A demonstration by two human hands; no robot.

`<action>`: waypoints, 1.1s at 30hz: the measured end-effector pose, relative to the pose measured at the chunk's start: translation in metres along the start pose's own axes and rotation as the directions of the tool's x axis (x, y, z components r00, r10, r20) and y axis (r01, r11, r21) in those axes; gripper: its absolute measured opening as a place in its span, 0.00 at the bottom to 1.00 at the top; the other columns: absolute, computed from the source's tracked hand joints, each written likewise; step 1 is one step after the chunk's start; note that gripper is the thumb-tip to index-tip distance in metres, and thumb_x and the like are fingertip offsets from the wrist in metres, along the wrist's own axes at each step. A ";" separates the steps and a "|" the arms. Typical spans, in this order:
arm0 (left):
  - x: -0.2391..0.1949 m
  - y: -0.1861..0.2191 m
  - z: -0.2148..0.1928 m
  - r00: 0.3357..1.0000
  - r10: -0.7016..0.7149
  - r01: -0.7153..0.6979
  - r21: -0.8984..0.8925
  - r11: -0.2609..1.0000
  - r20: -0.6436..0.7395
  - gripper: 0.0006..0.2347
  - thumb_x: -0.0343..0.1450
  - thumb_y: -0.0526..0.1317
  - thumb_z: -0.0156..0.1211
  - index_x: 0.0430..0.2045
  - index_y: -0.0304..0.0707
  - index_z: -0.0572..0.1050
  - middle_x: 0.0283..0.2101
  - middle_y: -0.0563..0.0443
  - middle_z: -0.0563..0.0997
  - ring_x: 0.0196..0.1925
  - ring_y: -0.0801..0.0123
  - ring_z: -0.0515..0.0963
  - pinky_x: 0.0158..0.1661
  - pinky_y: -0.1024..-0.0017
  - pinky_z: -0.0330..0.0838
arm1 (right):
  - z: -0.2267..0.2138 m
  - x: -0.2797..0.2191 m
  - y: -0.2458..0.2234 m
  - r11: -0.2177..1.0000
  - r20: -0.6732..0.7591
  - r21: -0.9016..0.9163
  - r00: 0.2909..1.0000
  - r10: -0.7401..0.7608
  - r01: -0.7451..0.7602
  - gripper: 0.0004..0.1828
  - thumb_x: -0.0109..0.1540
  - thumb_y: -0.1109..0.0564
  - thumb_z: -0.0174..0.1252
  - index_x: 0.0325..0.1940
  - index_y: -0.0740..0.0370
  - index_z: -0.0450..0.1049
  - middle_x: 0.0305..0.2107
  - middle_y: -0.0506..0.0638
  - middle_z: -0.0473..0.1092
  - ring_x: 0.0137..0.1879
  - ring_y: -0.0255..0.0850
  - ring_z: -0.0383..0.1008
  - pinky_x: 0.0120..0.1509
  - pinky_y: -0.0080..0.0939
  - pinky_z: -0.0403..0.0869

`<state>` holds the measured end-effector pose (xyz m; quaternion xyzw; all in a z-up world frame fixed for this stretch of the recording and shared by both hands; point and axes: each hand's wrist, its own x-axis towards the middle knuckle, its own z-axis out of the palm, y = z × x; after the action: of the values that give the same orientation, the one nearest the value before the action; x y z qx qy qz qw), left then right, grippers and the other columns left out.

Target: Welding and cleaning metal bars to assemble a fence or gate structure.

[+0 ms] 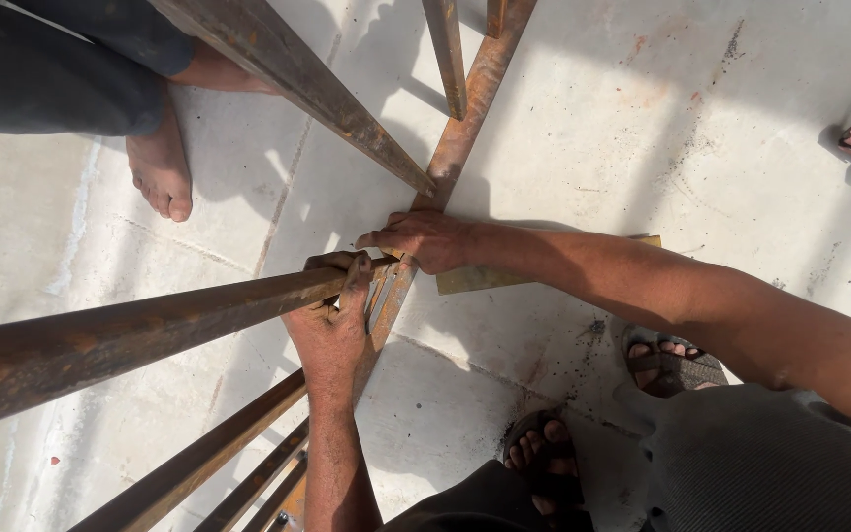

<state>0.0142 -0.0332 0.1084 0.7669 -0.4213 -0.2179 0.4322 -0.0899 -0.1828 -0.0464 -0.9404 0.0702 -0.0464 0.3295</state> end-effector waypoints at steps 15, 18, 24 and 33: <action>-0.001 -0.012 0.003 0.998 0.066 -0.065 0.067 0.996 -0.020 0.07 0.72 0.41 0.69 0.30 0.35 0.82 0.29 0.47 0.83 0.36 0.68 0.83 0.38 0.66 0.76 | -0.063 -0.167 0.010 0.947 0.261 -0.321 0.961 0.090 -0.002 0.38 0.58 0.35 0.61 0.64 0.62 0.67 0.52 0.55 0.65 0.59 0.48 0.66 0.63 0.52 0.71; 0.001 -0.011 0.006 0.998 0.054 -0.053 0.047 0.997 -0.024 0.07 0.71 0.41 0.68 0.30 0.35 0.82 0.29 0.47 0.83 0.34 0.69 0.83 0.35 0.67 0.76 | -0.063 -0.167 0.023 0.933 0.294 -0.348 0.956 0.019 0.089 0.32 0.65 0.38 0.57 0.63 0.64 0.68 0.48 0.55 0.66 0.54 0.45 0.70 0.52 0.47 0.78; 0.000 -0.017 0.004 1.000 0.021 -0.020 0.024 1.000 -0.023 0.08 0.72 0.41 0.68 0.31 0.33 0.80 0.30 0.44 0.83 0.37 0.67 0.86 0.39 0.65 0.81 | -0.088 -0.121 0.026 0.902 0.335 -0.264 0.909 -0.247 0.342 0.29 0.69 0.41 0.51 0.62 0.68 0.68 0.46 0.57 0.69 0.46 0.45 0.75 0.42 0.43 0.82; -0.001 -0.020 0.004 1.000 -0.002 0.001 -0.028 1.000 -0.015 0.08 0.73 0.39 0.67 0.34 0.32 0.80 0.32 0.43 0.84 0.39 0.67 0.86 0.39 0.67 0.82 | -0.101 -0.082 0.021 0.822 0.433 -0.434 0.885 -0.169 0.369 0.29 0.70 0.38 0.45 0.62 0.63 0.68 0.43 0.53 0.72 0.43 0.41 0.76 0.44 0.43 0.82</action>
<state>0.0198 -0.0291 0.0896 0.7628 -0.4145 -0.2183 0.4457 -0.1863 -0.2474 0.0158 -0.9844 -0.1206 0.1076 0.0689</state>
